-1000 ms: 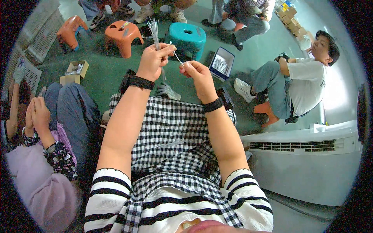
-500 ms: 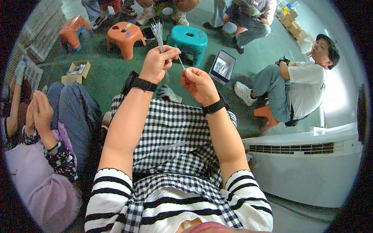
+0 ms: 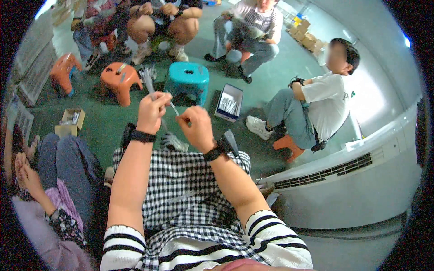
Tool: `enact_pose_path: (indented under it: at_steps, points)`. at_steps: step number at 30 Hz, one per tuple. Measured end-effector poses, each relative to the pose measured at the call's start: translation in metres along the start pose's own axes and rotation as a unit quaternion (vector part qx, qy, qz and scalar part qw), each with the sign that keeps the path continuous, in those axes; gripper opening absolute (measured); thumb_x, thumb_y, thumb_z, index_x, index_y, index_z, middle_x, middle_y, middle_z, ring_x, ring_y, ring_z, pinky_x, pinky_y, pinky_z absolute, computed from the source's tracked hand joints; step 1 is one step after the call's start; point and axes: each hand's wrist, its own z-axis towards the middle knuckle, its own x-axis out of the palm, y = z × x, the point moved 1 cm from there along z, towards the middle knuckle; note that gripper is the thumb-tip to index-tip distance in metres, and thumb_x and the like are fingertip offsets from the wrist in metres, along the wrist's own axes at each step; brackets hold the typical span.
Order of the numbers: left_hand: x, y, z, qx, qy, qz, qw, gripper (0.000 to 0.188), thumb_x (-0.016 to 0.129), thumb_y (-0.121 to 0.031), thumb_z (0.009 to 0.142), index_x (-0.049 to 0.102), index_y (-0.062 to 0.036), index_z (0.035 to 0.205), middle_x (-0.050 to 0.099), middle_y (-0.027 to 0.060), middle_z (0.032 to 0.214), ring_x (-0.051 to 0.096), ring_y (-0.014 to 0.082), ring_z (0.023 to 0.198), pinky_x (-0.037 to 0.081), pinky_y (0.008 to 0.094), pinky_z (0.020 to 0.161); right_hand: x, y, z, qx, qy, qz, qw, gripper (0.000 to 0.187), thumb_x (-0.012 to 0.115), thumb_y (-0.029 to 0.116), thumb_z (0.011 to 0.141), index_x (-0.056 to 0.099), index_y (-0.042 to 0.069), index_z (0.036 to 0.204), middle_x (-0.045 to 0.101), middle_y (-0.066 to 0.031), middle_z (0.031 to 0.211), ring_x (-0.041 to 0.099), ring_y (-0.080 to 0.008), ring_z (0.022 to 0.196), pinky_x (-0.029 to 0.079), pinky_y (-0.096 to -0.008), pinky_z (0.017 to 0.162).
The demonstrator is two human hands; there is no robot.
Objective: Assembling small plastic components by inserting white rods into black plastic sleeves or clips.
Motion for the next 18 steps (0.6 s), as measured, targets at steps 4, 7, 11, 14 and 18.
enact_pose_path:
  at_steps: [4, 7, 11, 14, 18]
  points:
    - [0.001, 0.008, -0.001, -0.026, 0.014, -0.011, 1.000, 0.011, 0.065, -0.010, 0.080, 0.061, -0.0012, 0.074, 0.055, 0.0019, 0.065, 0.036, 0.0030, 0.044, 0.023, 0.0177, 0.038, 0.005, -0.008, -0.015, 0.278, 0.084, 0.384, 0.877, 0.023, 0.064, 0.022, 0.081, 0.061, -0.001, 0.083, 0.058, -0.0010, 0.071, 0.054, -0.0125, 0.067, 0.043, -0.0239, 0.063]
    - [0.005, 0.013, 0.003, -0.037, 0.051, -0.004, 0.998, 0.010, 0.064, -0.009, 0.080, 0.062, -0.0009, 0.075, 0.055, 0.0025, 0.065, 0.037, 0.0028, 0.044, 0.023, 0.0175, 0.038, 0.009, -0.020, -0.012, 0.306, 0.091, 0.482, 0.816, 0.020, 0.061, 0.021, 0.084, 0.060, 0.002, 0.078, 0.055, 0.0031, 0.070, 0.049, -0.0071, 0.064, 0.039, -0.0218, 0.060]
    - [0.006, 0.012, 0.008, -0.039, 0.062, -0.015, 0.997, 0.009, 0.064, -0.008, 0.080, 0.063, -0.0004, 0.076, 0.055, 0.0024, 0.065, 0.036, 0.0025, 0.044, 0.022, 0.0173, 0.038, 0.007, -0.025, -0.008, 0.362, 0.125, 0.576, 0.722, 0.019, 0.062, 0.022, 0.084, 0.055, 0.008, 0.072, 0.052, 0.0037, 0.066, 0.044, -0.0052, 0.058, 0.034, -0.0198, 0.053]
    - [0.004, 0.014, 0.012, -0.044, 0.054, -0.028, 0.997, 0.009, 0.065, -0.008, 0.079, 0.063, 0.0001, 0.077, 0.055, 0.0024, 0.065, 0.036, 0.0024, 0.044, 0.021, 0.0171, 0.038, 0.007, -0.025, -0.007, 0.393, 0.133, 0.594, 0.689, 0.022, 0.063, 0.022, 0.083, 0.051, 0.011, 0.068, 0.048, 0.0050, 0.062, 0.042, -0.0051, 0.056, 0.031, -0.0198, 0.051]
    - [0.004, 0.010, 0.013, -0.033, 0.050, -0.016, 0.998, 0.008, 0.065, -0.008, 0.079, 0.063, -0.0001, 0.077, 0.054, 0.0018, 0.064, 0.036, 0.0022, 0.044, 0.022, 0.0169, 0.038, 0.013, -0.031, -0.006, 0.377, 0.130, 0.542, 0.740, 0.024, 0.064, 0.024, 0.082, 0.051, 0.011, 0.067, 0.047, 0.0063, 0.060, 0.039, -0.0053, 0.053, 0.030, -0.0221, 0.049]
